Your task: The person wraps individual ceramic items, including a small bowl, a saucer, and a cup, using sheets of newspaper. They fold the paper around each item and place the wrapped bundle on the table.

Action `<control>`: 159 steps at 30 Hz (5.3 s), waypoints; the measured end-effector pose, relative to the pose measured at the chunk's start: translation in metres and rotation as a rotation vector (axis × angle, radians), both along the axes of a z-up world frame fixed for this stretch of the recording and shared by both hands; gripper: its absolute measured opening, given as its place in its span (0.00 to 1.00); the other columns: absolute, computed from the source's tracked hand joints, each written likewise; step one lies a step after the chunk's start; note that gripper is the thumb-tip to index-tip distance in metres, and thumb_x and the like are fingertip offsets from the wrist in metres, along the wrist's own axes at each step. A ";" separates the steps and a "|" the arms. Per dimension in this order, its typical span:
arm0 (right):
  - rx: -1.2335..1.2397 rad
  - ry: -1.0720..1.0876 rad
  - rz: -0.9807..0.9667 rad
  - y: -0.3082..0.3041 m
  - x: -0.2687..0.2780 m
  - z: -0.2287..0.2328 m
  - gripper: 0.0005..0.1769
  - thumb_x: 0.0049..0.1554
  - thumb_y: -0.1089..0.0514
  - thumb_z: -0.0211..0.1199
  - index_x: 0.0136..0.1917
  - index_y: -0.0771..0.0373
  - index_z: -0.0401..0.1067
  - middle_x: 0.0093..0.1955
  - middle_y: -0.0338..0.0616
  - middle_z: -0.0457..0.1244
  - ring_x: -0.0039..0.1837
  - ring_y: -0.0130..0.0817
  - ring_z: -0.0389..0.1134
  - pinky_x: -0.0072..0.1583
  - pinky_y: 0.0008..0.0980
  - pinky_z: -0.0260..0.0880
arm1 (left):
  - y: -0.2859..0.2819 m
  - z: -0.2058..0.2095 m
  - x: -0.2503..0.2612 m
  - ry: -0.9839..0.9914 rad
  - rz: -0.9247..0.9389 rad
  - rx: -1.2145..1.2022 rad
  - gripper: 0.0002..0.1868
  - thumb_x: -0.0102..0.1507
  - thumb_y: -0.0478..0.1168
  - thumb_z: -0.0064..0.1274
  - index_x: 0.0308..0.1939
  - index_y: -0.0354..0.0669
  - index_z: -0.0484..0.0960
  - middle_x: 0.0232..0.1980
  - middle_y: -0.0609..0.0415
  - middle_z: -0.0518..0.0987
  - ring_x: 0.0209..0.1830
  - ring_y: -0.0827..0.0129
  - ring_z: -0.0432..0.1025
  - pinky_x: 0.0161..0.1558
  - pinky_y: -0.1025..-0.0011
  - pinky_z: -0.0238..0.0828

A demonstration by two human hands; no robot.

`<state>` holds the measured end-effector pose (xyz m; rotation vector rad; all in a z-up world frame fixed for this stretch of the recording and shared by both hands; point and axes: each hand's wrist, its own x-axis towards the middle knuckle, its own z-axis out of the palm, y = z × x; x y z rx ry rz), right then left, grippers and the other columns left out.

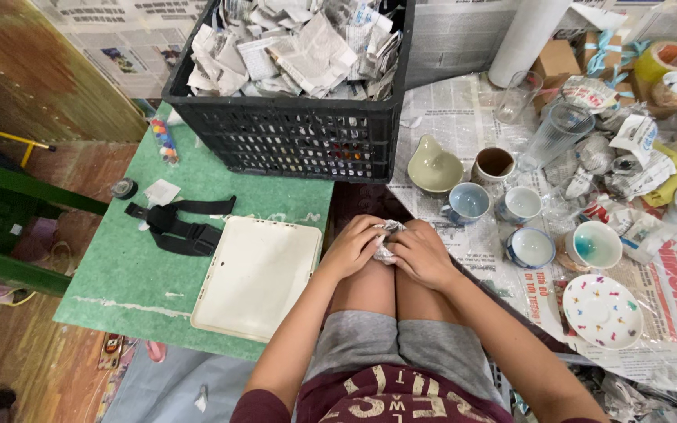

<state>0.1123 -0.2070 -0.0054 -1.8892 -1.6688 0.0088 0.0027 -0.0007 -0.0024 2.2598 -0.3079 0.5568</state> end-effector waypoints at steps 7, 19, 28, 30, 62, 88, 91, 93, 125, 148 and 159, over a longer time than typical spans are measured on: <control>0.120 0.271 -0.256 0.009 -0.008 0.032 0.10 0.64 0.56 0.54 0.48 0.65 0.69 0.45 0.52 0.61 0.52 0.51 0.63 0.55 0.45 0.62 | -0.027 -0.013 0.019 0.033 0.133 -0.250 0.13 0.71 0.44 0.48 0.52 0.37 0.73 0.53 0.44 0.75 0.54 0.49 0.72 0.56 0.60 0.68; 0.327 1.244 -0.482 0.022 -0.018 0.032 0.17 0.70 0.51 0.54 0.47 0.65 0.72 0.39 0.39 0.59 0.42 0.27 0.58 0.44 0.31 0.59 | -0.038 0.005 0.032 0.324 0.160 -0.723 0.17 0.71 0.51 0.49 0.50 0.39 0.77 0.45 0.50 0.80 0.48 0.63 0.73 0.51 0.67 0.69; 0.778 1.613 -0.510 0.018 -0.040 0.032 0.12 0.66 0.53 0.50 0.46 0.59 0.71 0.42 0.37 0.65 0.44 0.25 0.67 0.46 0.29 0.69 | -0.085 0.010 -0.011 0.153 0.332 -1.379 0.22 0.69 0.55 0.41 0.56 0.44 0.76 0.56 0.51 0.76 0.57 0.69 0.71 0.56 0.71 0.70; 0.764 1.304 -0.495 0.024 -0.050 0.014 0.16 0.70 0.52 0.50 0.48 0.63 0.72 0.43 0.37 0.64 0.44 0.22 0.64 0.47 0.26 0.66 | -0.105 0.010 -0.001 -0.049 0.324 -1.736 0.21 0.67 0.54 0.39 0.56 0.47 0.75 0.58 0.55 0.77 0.60 0.72 0.72 0.61 0.72 0.71; 0.548 1.608 -0.430 -0.040 -0.034 0.028 0.23 0.70 0.45 0.49 0.49 0.65 0.75 0.40 0.38 0.65 0.39 0.24 0.63 0.41 0.27 0.63 | -0.104 -0.010 0.029 0.267 -0.013 -1.474 0.11 0.71 0.42 0.47 0.37 0.42 0.79 0.35 0.62 0.77 0.33 0.82 0.71 0.37 0.79 0.69; 0.856 1.681 -0.518 -0.073 -0.014 0.016 0.12 0.66 0.55 0.54 0.53 0.65 0.73 0.46 0.40 0.68 0.46 0.26 0.70 0.48 0.29 0.71 | -0.132 0.012 0.066 0.103 0.080 -0.534 0.07 0.65 0.38 0.54 0.38 0.36 0.80 0.37 0.63 0.77 0.40 0.81 0.70 0.43 0.78 0.65; 0.859 1.647 -0.433 -0.081 -0.003 0.005 0.13 0.68 0.54 0.55 0.53 0.66 0.73 0.45 0.40 0.68 0.44 0.26 0.70 0.46 0.29 0.70 | -0.139 0.017 0.068 0.333 -0.105 -0.939 0.08 0.69 0.39 0.49 0.43 0.37 0.79 0.39 0.64 0.77 0.41 0.83 0.70 0.44 0.81 0.67; 0.850 1.621 -0.434 -0.084 0.005 0.000 0.14 0.67 0.54 0.54 0.54 0.67 0.73 0.45 0.41 0.69 0.44 0.24 0.70 0.47 0.27 0.70 | -0.143 0.016 0.076 0.383 -0.068 -1.021 0.09 0.69 0.38 0.49 0.42 0.35 0.81 0.39 0.63 0.79 0.39 0.82 0.71 0.43 0.80 0.68; 0.340 1.075 -0.583 -0.072 0.040 0.017 0.22 0.68 0.47 0.55 0.68 0.63 0.69 0.58 0.46 0.66 0.58 0.31 0.65 0.58 0.29 0.67 | -0.121 -0.045 0.098 0.164 0.060 -0.919 0.10 0.66 0.38 0.54 0.38 0.31 0.78 0.33 0.58 0.76 0.34 0.79 0.67 0.36 0.78 0.65; 0.447 0.326 -0.402 -0.088 0.029 0.057 0.49 0.36 0.54 0.82 0.68 0.57 0.62 0.76 0.54 0.54 0.78 0.54 0.55 0.76 0.52 0.55 | -0.133 -0.011 0.090 0.943 -0.222 -1.794 0.33 0.67 0.62 0.42 0.71 0.52 0.67 0.65 0.51 0.74 0.61 0.58 0.72 0.56 0.57 0.74; 0.038 0.385 -0.410 -0.080 0.079 0.128 0.64 0.38 0.51 0.79 0.81 0.60 0.50 0.74 0.57 0.54 0.75 0.54 0.56 0.71 0.45 0.57 | -0.123 -0.014 0.141 0.620 0.066 -1.174 0.46 0.69 0.55 0.56 0.80 0.49 0.44 0.78 0.50 0.57 0.79 0.60 0.58 0.72 0.62 0.58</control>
